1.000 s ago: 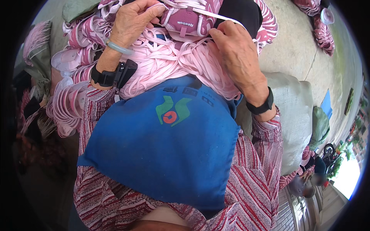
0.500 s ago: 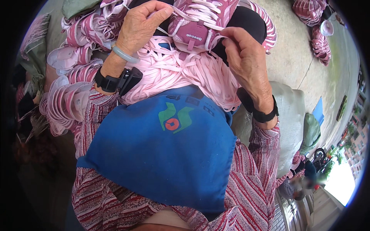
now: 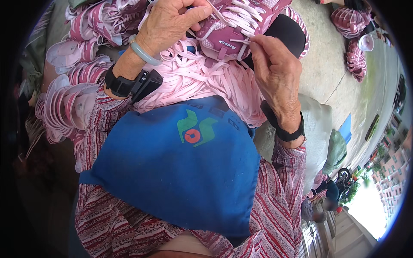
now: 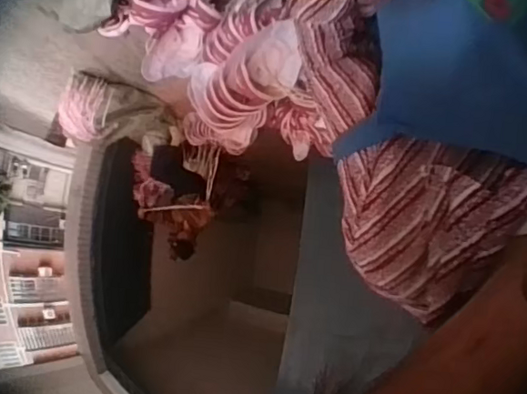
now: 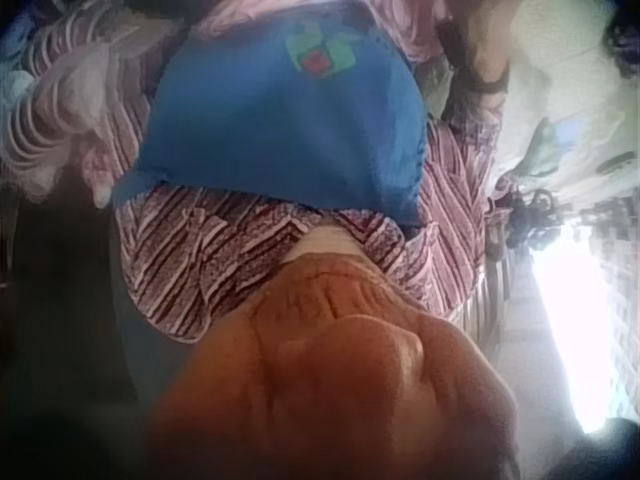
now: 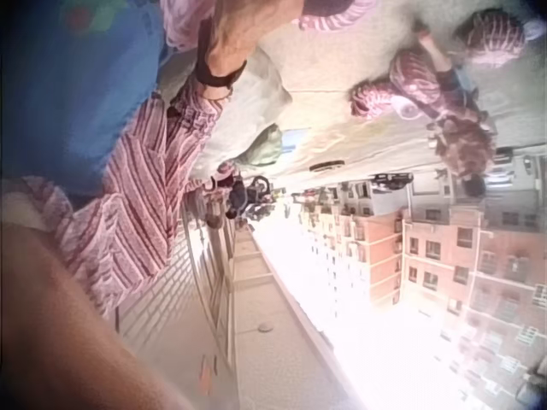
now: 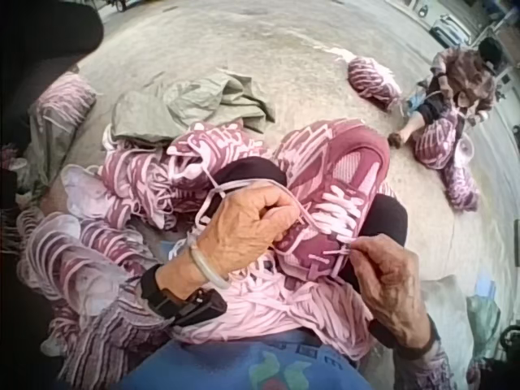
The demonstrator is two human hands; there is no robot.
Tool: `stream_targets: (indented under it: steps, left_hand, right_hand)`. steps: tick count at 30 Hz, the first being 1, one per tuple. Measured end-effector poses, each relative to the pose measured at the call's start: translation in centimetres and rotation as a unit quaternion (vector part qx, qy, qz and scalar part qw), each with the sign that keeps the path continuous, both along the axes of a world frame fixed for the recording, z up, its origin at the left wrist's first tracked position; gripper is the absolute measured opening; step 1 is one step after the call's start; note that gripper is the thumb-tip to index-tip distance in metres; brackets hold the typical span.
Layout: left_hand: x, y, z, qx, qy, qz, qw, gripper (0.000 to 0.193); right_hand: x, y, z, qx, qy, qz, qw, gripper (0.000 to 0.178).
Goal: Lacing pink athletic shoes in a manufacturing environment.
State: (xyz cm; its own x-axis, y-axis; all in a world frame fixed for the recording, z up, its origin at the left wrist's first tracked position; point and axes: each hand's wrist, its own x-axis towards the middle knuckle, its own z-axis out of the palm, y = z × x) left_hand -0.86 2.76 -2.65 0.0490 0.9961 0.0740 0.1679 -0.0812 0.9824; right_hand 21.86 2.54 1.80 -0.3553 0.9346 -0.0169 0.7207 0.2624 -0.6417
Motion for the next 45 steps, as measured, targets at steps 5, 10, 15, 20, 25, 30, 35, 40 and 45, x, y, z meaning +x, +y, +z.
stream_targets:
  steps: [5, 10, 15, 20, 25, 30, 35, 40, 45]
  left_hand:
    - [0.4, -0.1, -1.0, 0.224, 0.079, 0.05, 0.97, 0.014]
    - [1.4, -0.5, 0.5, 0.14, 0.103, 0.048, 0.984, 0.011]
    - [0.7, 0.6, 0.9, -0.176, -0.122, 0.014, 0.977, 0.009]
    - [1.3, -0.2, 0.3, -0.099, 0.024, 0.055, 0.993, 0.008]
    - [1.4, -1.1, -0.2, 0.204, 0.275, 0.035, 0.939, 0.027]
    - [1.8, -2.6, -0.8, 0.168, 0.36, 0.046, 0.916, 0.04]
    - [2.2, -2.3, -1.5, 0.195, 0.404, 0.055, 0.892, 0.034]
    - [1.6, -1.2, -2.9, 0.271, 0.423, 0.073, 0.862, 0.026]
    - [1.2, -0.4, -3.5, 0.321, 0.387, 0.062, 0.862, 0.025]
  right_hand:
    - [-0.6, 0.2, -0.2, 0.068, -0.001, 0.045, 0.997, 0.01]
    - [0.5, -0.1, -0.9, 0.061, 0.024, 0.029, 0.997, 0.008]
    - [1.4, -0.1, -2.0, 0.088, 0.05, 0.009, 0.995, 0.008]
    - [2.1, 0.3, -2.3, 0.098, 0.028, 0.016, 0.995, 0.008]
    - [1.9, 1.3, -2.3, 0.142, 0.019, 0.06, 0.988, 0.009]
    - [1.7, 1.4, -1.3, 0.122, -0.013, 0.106, 0.987, 0.008]
    - [0.9, 2.2, -0.9, 0.142, -0.069, 0.132, 0.979, 0.009]
    - [0.2, 2.9, -1.3, 0.254, -0.065, 0.23, 0.937, 0.027]
    - [1.0, 3.7, -3.4, 0.049, 0.028, 0.12, 0.991, 0.015]
